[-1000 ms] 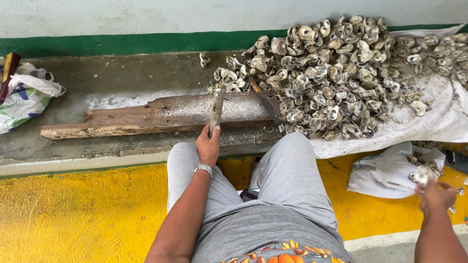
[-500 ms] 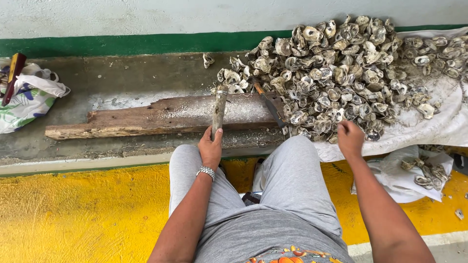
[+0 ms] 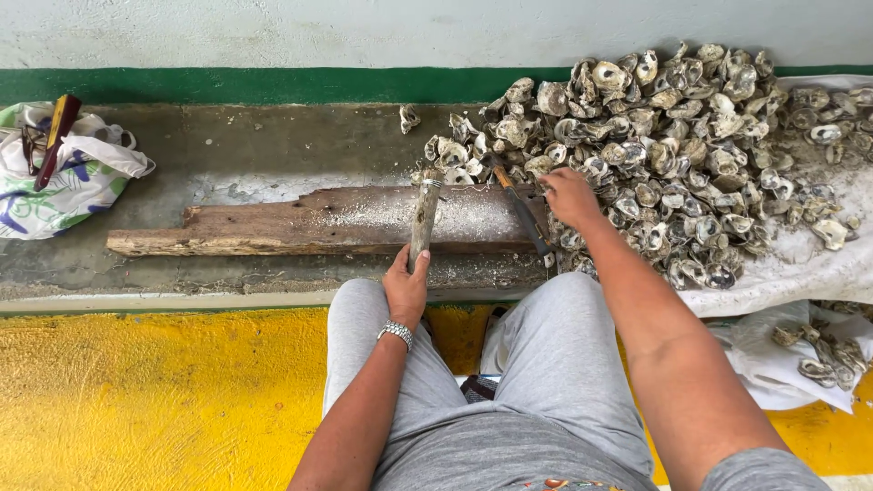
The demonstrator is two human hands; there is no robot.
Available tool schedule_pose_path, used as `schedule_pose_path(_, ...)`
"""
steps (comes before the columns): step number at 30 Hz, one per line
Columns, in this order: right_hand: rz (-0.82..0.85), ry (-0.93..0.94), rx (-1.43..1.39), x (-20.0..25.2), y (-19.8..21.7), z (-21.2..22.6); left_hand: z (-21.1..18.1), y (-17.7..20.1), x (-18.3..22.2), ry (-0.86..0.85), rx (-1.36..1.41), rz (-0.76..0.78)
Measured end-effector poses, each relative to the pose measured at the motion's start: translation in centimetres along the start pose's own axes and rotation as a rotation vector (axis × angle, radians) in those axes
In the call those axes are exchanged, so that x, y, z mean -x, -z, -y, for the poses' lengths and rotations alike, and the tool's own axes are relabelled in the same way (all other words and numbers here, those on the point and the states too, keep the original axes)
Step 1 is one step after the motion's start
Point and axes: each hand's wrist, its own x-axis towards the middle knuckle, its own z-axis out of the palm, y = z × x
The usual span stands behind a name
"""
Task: Opening oysters using a hammer and a wooden block against a concrete ledge.
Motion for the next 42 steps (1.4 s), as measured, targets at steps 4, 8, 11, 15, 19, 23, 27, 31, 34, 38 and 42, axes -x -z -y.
schedule_pose_path(4,0.007,0.075,0.193,-3.7,-3.9,-1.8,-0.3,0.1,-0.1,0.029,-0.020,-0.003)
schedule_pose_path(8,0.100,-0.020,0.294,-2.6,-3.0,-2.1,0.3,0.2,0.1,0.037,0.029,0.004)
schedule_pose_path(11,0.105,-0.118,0.324,-1.4,-0.9,-2.2,-0.2,-0.1,0.2,0.025,0.028,0.007)
schedule_pose_path(15,-0.104,-0.158,0.249,-2.9,-0.7,-4.9,0.0,-0.1,0.6,0.019,-0.020,0.017)
schedule_pose_path(19,-0.155,-0.093,0.093,-4.6,-0.3,-3.9,-2.0,0.4,0.9,0.082,-0.018,0.052)
schedule_pose_path(23,-0.020,-0.222,-0.032,-8.0,-1.7,-3.2,-1.5,0.2,0.4,0.069,-0.003,0.022)
schedule_pose_path(27,0.030,-0.267,-0.076,-11.9,-5.8,-7.4,-0.2,-0.1,0.3,0.037,0.020,0.006)
schedule_pose_path(31,0.063,-0.379,-0.324,-8.6,-3.4,-4.5,-1.3,0.2,0.6,0.064,-0.012,0.020)
schedule_pose_path(34,0.134,-0.473,-0.462,-8.7,-2.5,-4.2,-1.2,-0.2,0.6,0.108,0.023,0.028)
schedule_pose_path(38,0.160,-0.511,-0.556,-10.9,-4.9,-6.4,-0.5,0.0,0.2,0.037,-0.080,0.018)
schedule_pose_path(42,-0.111,-0.322,-0.210,-6.7,-0.4,-0.8,0.1,-0.1,0.2,0.021,-0.027,0.003)
